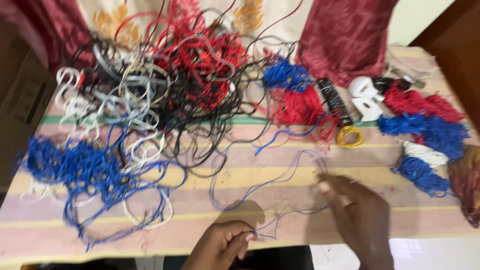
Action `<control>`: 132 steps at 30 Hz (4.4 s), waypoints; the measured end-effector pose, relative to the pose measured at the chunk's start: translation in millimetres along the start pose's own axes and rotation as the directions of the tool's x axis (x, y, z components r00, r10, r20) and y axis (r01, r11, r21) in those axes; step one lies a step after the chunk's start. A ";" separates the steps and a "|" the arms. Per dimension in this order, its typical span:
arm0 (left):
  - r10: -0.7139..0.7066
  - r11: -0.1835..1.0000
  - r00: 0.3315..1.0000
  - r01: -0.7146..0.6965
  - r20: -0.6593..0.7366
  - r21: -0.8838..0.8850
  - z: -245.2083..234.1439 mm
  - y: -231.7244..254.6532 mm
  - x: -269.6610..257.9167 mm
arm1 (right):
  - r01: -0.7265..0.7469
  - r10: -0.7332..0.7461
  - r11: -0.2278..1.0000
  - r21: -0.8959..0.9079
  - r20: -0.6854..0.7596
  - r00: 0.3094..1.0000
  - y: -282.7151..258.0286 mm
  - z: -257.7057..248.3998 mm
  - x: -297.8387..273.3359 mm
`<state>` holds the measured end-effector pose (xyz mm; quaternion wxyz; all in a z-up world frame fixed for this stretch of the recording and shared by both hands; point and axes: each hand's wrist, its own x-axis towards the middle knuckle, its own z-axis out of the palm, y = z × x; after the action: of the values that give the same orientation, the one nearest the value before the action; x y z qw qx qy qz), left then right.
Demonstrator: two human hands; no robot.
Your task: The person organizes a tangled pile of blue yarn on a table by hand. They separate the yarn into smaller bundles, untangle sections, and roll them into neat balls. The person then places the finished yarn balls on the table.
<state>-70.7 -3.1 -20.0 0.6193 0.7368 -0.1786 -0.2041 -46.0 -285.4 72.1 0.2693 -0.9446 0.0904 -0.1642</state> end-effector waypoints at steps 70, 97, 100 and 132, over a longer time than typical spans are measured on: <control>0.163 0.975 0.983 -0.148 -0.080 0.167 -13.5 -10.2 21.1 | 0.606 -0.515 0.776 -0.172 0.380 0.768 107.9 -65.1 110.1; 0.236 0.952 0.966 -0.208 -0.103 0.223 -11.4 -19.3 26.0 | 0.585 -0.511 0.780 -0.224 0.312 0.801 120.9 31.2 208.4; 0.067 0.980 0.991 -0.044 -0.116 0.194 -10.9 -16.4 23.7 | 0.503 -0.507 0.859 -0.093 -0.014 0.862 111.5 27.7 206.1; 0.021 0.930 0.999 -0.006 0.039 -0.368 -3.2 -21.6 37.1 | 0.150 -0.394 0.828 0.540 0.372 0.841 -10.9 78.3 -32.8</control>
<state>-37.2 -15.9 -43.8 0.7438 0.6022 -0.1554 -0.2451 -47.5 -230.2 6.7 0.4862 -0.8587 -0.1615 0.0133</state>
